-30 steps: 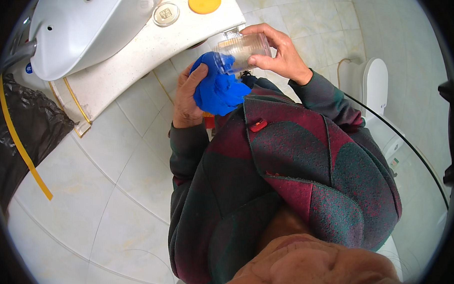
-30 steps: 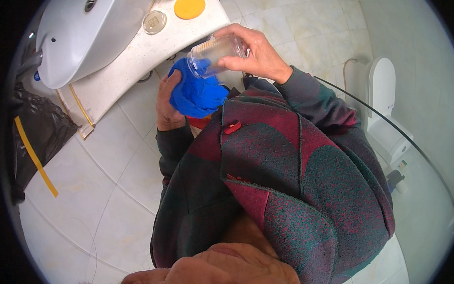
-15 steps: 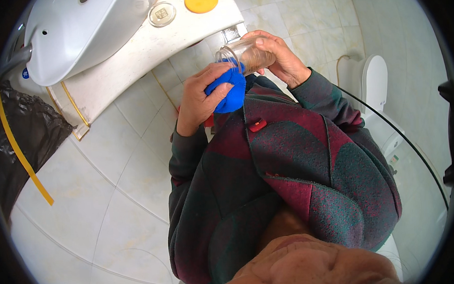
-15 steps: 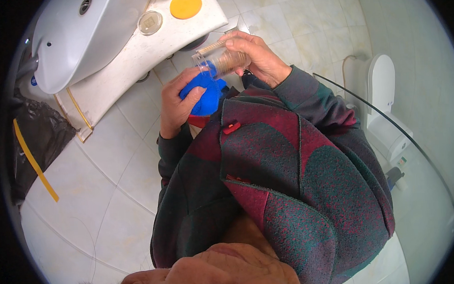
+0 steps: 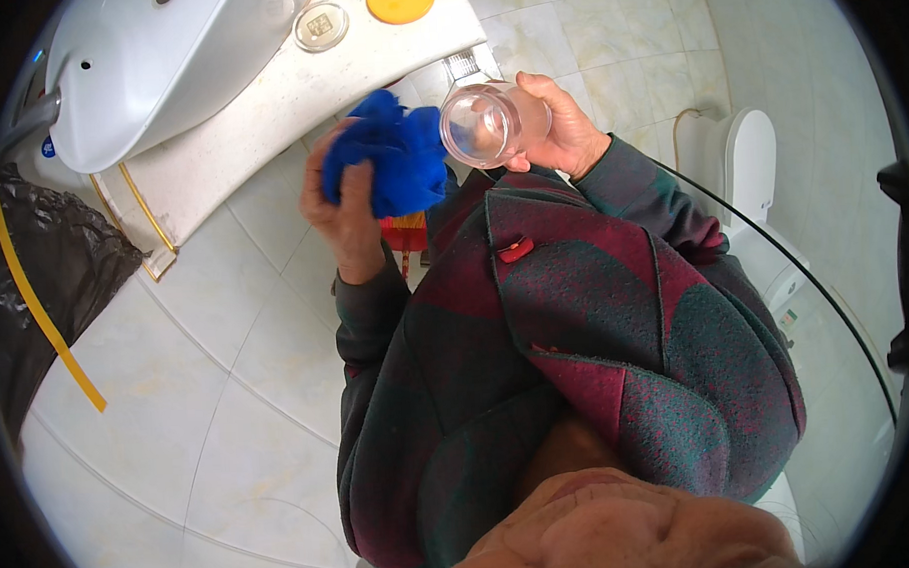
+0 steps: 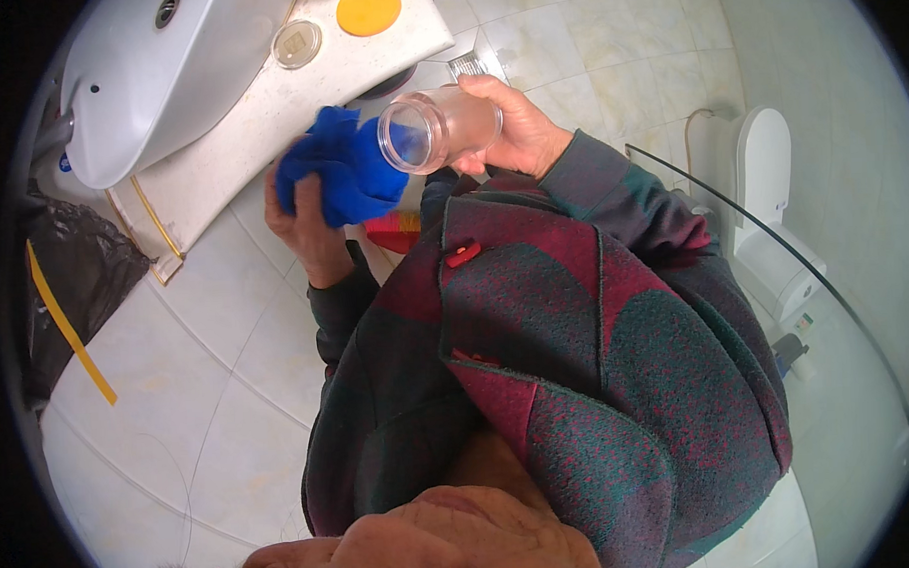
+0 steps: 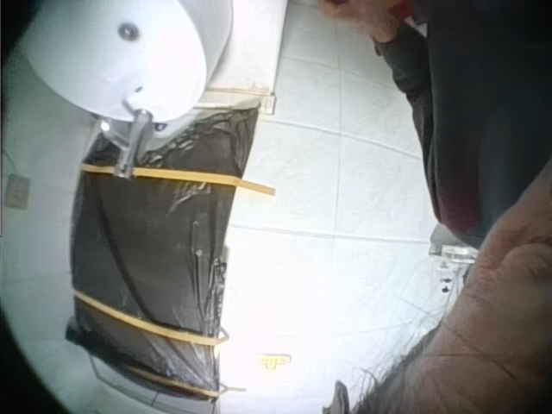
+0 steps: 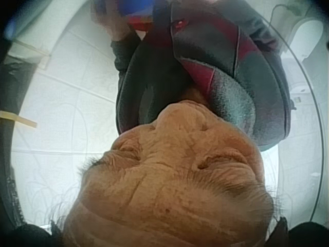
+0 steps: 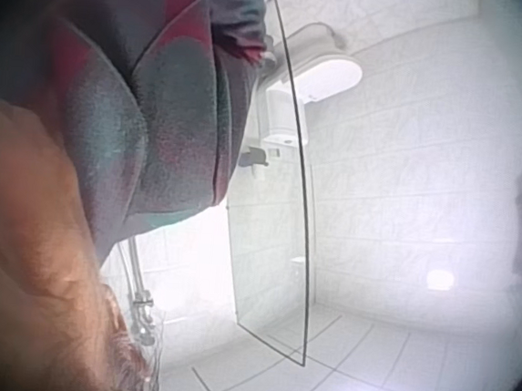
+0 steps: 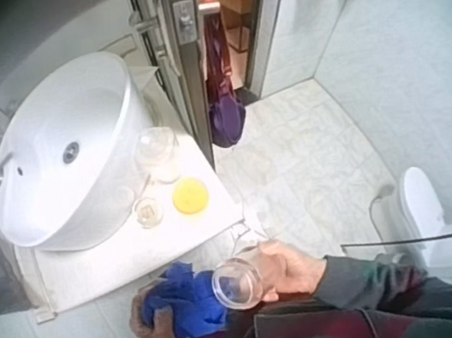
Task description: The person wipes the bathroom sink countertop and several small containers with a blue cloth. They open and close container lids, wipe the exterior of each container, and wipe the countertop surface. The person briefly moves a blue plastic bag and returns to wiping the sink area.
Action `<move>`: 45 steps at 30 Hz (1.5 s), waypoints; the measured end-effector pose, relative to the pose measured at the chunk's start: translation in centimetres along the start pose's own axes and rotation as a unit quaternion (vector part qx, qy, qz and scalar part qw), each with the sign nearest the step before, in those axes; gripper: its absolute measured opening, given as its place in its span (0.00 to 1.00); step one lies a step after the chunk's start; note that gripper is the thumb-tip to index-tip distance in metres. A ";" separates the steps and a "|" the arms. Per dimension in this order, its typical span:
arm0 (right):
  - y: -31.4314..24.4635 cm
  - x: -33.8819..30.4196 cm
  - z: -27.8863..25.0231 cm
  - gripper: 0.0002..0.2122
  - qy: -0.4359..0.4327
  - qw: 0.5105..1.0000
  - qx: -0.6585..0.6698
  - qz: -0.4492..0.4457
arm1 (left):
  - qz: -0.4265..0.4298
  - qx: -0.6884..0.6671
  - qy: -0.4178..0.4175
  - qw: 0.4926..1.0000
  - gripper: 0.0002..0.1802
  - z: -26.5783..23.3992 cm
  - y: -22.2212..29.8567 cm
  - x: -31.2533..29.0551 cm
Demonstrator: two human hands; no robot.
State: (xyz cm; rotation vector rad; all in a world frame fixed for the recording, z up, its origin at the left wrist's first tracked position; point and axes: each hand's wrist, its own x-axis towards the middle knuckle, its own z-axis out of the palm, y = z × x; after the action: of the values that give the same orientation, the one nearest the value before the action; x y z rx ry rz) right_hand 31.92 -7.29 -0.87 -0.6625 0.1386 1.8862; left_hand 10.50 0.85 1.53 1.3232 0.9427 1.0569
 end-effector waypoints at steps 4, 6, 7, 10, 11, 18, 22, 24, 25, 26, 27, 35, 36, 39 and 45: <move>-0.2 0.3 0.0 0.23 0.028 0.998 -0.058 -0.028 | -0.131 -0.046 0.048 0.989 0.18 -0.8 -0.1 -0.3; -0.2 0.7 0.0 0.22 0.008 0.993 -0.114 -0.039 | -0.171 -0.048 0.021 0.984 0.20 -1.0 0.1 -0.3; -0.2 0.9 -0.1 0.21 0.017 0.988 -0.145 -0.052 | -0.181 -0.033 -0.010 0.983 0.20 -0.9 0.2 -0.2; -0.2 1.3 -0.2 0.20 0.031 0.965 -0.245 -0.090 | -0.192 0.015 -0.113 0.975 0.23 -0.2 0.0 -0.1; -0.2 1.4 -0.2 0.20 0.029 0.956 -0.274 -0.106 | -0.182 0.034 -0.153 0.971 0.23 0.1 -0.2 0.0; 0.3 1.7 0.7 0.20 0.064 0.873 -0.463 -0.142 | -0.109 0.112 -0.192 0.969 0.21 1.4 -1.8 0.8; 0.4 1.2 1.1 0.19 0.081 0.915 -0.388 -0.076 | -0.026 0.217 -0.136 0.966 0.18 2.3 -2.1 0.9; 0.2 1.1 1.1 0.19 0.096 0.918 -0.382 -0.056 | 0.002 0.242 -0.129 0.962 0.17 2.6 -2.3 1.1; 0.0 1.0 1.1 0.19 0.100 0.914 -0.389 -0.051 | 0.020 0.254 -0.123 0.959 0.16 2.7 -2.4 1.2; -0.1 1.0 1.1 0.20 0.103 0.911 -0.398 -0.048 | 0.014 0.250 -0.114 0.961 0.15 2.9 -2.6 1.3; -0.1 0.9 1.1 0.20 0.103 0.909 -0.400 -0.054 | 0.011 0.245 -0.104 0.964 0.14 3.0 -2.8 1.3; 0.2 0.8 0.8 0.20 0.067 0.841 -0.494 -0.210 | -0.210 0.104 -0.116 0.965 0.07 3.1 -4.2 1.2; 0.1 0.9 0.7 0.20 0.067 0.826 -0.515 -0.218 | -0.236 0.081 -0.131 0.960 0.08 3.0 -4.3 1.3; -0.5 0.9 0.6 0.22 0.055 0.826 -0.516 -0.221 | -0.311 0.005 -0.160 0.937 0.11 3.1 -4.5 1.2; -2.5 0.8 0.9 0.24 -0.014 0.676 -0.653 -0.340 | -0.426 -0.151 -0.172 0.875 0.15 3.5 -4.8 0.4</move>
State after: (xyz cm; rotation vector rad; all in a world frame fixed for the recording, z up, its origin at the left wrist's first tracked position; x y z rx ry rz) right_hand 33.58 -5.27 -0.03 -1.3545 -1.4352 0.9749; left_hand 14.23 0.43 -3.13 0.6622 0.8994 0.2450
